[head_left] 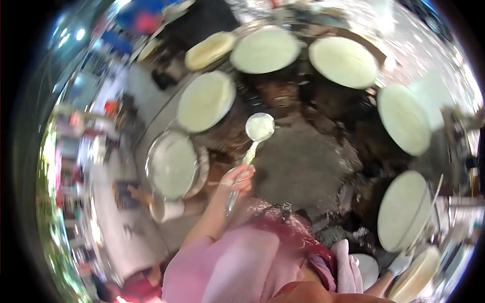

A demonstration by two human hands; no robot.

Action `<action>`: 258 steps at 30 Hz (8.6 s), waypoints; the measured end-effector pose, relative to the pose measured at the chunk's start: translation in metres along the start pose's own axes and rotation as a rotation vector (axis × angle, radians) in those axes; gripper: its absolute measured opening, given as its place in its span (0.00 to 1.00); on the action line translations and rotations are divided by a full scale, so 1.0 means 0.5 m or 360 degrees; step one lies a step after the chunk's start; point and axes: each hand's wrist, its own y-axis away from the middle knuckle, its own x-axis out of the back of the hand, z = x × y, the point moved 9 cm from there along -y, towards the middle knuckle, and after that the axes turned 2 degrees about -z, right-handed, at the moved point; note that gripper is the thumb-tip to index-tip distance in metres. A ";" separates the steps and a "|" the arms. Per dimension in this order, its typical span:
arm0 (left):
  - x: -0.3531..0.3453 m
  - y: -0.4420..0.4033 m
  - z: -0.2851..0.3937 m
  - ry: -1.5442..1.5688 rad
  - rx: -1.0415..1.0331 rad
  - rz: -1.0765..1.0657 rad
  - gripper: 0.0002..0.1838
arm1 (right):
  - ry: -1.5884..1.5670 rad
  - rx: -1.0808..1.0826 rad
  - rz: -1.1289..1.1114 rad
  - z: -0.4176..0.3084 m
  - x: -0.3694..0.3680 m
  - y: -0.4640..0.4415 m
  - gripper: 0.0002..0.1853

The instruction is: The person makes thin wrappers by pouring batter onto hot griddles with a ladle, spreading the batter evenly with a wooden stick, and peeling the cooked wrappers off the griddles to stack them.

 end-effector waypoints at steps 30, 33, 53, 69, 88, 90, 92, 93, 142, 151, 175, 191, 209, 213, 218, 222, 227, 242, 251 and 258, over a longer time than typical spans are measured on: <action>1.435 0.430 0.426 -0.1102 0.0649 0.0796 0.24 | -0.0383 0.0646 -0.1819 -1.278 -0.438 1.204 0.32; 1.325 0.476 0.313 -0.0212 0.0666 0.0572 0.25 | 0.0172 0.0913 -0.2070 -1.266 -0.439 1.285 0.32; 0.659 0.771 0.556 0.0374 -0.1282 -0.0455 0.20 | -0.1373 0.1145 -0.1895 -1.087 -0.257 1.250 0.33; 0.390 0.396 0.458 -0.1138 -0.0159 -0.0106 0.19 | -0.1739 -0.0005 -0.0698 -0.809 -0.314 1.058 0.28; -0.205 0.329 -0.793 -0.1252 0.2325 -0.1282 0.22 | -0.2227 -0.1672 0.1136 -0.051 -0.163 1.525 0.29; -0.218 0.335 -0.910 -0.1820 0.2039 -0.1433 0.21 | -0.2266 -0.1658 0.1240 -0.020 -0.134 1.486 0.28; -0.204 0.340 -1.034 -0.2016 0.1928 -0.1658 0.22 | -0.2260 -0.1683 0.1327 -0.010 -0.077 1.432 0.28; -0.190 0.341 -1.089 -0.2068 0.1885 -0.1713 0.22 | -0.2137 -0.1689 0.1320 0.006 -0.079 1.415 0.28; -0.262 -0.011 -0.943 -0.2732 0.0705 -0.1645 0.08 | -0.2359 -0.1598 0.0418 0.126 -0.192 1.086 0.25; -0.223 -0.006 -0.920 -0.2674 0.0531 -0.1511 0.09 | -0.2274 -0.1499 0.0220 0.255 -0.133 1.140 0.24; -0.168 -0.034 -0.843 -0.2898 0.0435 -0.1228 0.09 | -0.2246 -0.1178 -0.0406 0.319 -0.103 1.048 0.22; -0.232 -0.104 -0.946 -0.3485 -0.0481 -0.2063 0.11 | -0.2000 -0.1107 -0.0722 0.301 -0.061 1.114 0.23; -0.060 0.036 -0.852 -0.3969 0.0042 -0.2949 0.12 | -0.2711 -0.1480 -0.0177 0.082 -0.085 1.283 0.24; -0.135 0.043 -0.858 -0.3274 0.0467 -0.2886 0.10 | -0.3446 -0.1746 0.0006 -0.140 -0.189 1.208 0.17; -0.337 -0.032 -0.742 -0.2554 0.0132 -0.2595 0.07 | -0.3195 -0.1770 0.0561 -0.308 -0.194 0.852 0.14; -0.337 -0.197 -0.685 -0.2572 0.0651 -0.1982 0.05 | -0.2261 -0.2124 0.0526 -0.315 -0.336 0.728 0.22; -0.273 -0.291 -0.600 -0.2570 0.0738 -0.1810 0.08 | -0.1404 -0.2552 0.0572 -0.299 -0.284 0.902 0.24; -0.168 -0.106 -0.622 -0.2544 0.0732 -0.1683 0.07 | -0.0895 -0.2322 0.0420 -0.154 -0.226 1.156 0.21; -0.116 0.048 -0.618 -0.2651 0.0774 -0.1400 0.04 | -0.0977 -0.1936 0.0093 -0.158 -0.206 1.248 0.20; -0.102 0.093 -0.647 -0.2741 0.0781 -0.1414 0.05 | -0.1177 -0.2041 0.0369 -0.006 -0.165 1.270 0.24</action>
